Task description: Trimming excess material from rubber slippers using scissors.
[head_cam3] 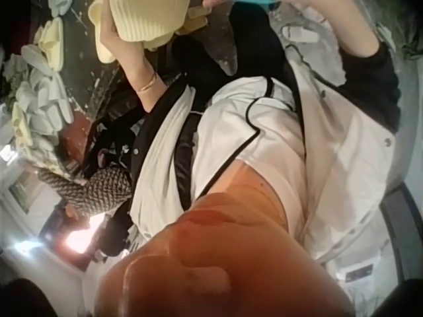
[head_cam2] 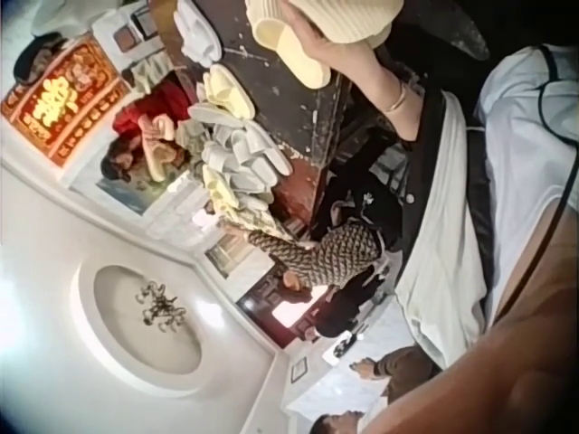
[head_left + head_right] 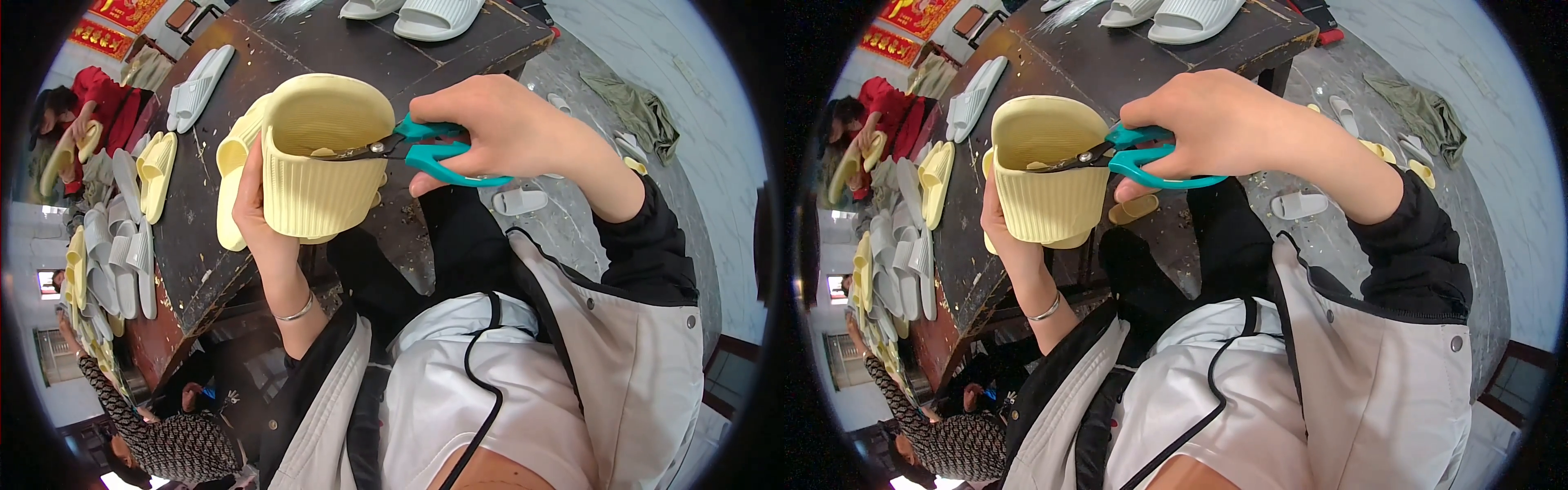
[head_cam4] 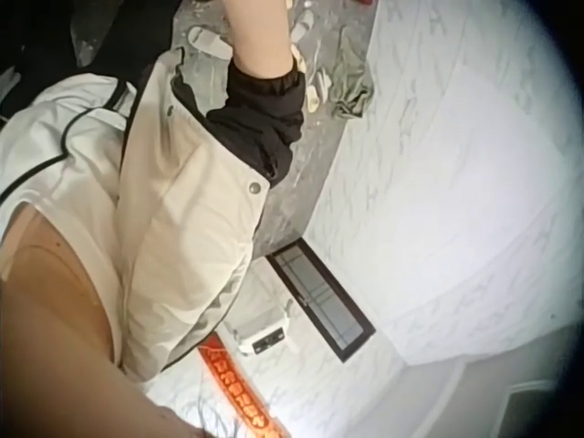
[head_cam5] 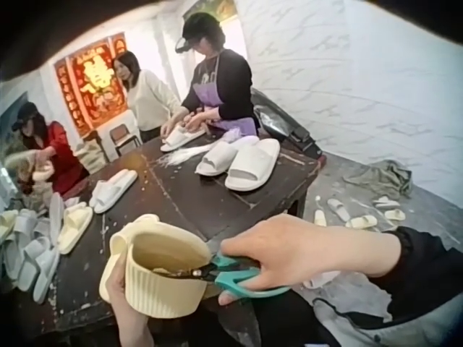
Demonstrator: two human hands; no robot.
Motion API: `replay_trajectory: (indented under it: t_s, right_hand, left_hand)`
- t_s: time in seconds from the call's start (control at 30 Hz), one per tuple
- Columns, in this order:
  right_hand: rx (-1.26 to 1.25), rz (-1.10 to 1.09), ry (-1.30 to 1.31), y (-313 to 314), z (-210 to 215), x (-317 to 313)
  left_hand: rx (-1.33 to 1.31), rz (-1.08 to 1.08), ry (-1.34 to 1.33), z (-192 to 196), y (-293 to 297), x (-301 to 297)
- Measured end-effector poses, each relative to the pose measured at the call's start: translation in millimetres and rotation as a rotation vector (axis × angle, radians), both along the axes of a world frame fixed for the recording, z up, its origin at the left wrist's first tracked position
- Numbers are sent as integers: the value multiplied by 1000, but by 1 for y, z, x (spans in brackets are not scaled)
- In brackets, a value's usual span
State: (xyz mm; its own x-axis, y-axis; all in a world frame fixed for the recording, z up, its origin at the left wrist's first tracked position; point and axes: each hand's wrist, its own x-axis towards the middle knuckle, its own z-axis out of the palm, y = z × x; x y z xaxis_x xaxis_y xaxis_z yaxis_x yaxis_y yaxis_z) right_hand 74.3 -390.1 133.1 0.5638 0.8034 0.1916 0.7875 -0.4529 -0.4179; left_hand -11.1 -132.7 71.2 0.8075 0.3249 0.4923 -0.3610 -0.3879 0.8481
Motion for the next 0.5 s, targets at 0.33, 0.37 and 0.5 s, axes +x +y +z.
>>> replay_trajectory:
  t_s: [0.33, 0.37, 0.5]
  right_hand:
    - [16, -22, -163, -5, 6, 1]
    - [16, -22, -162, -5, 5, 2]
    - [-17, -28, -196, -9, 5, 7]
  left_hand:
    - [3, -20, 24, 0, 3, 1]
    - [3, -20, 24, 0, 2, 0]
    - [-6, -30, 12, 0, 1, 0]
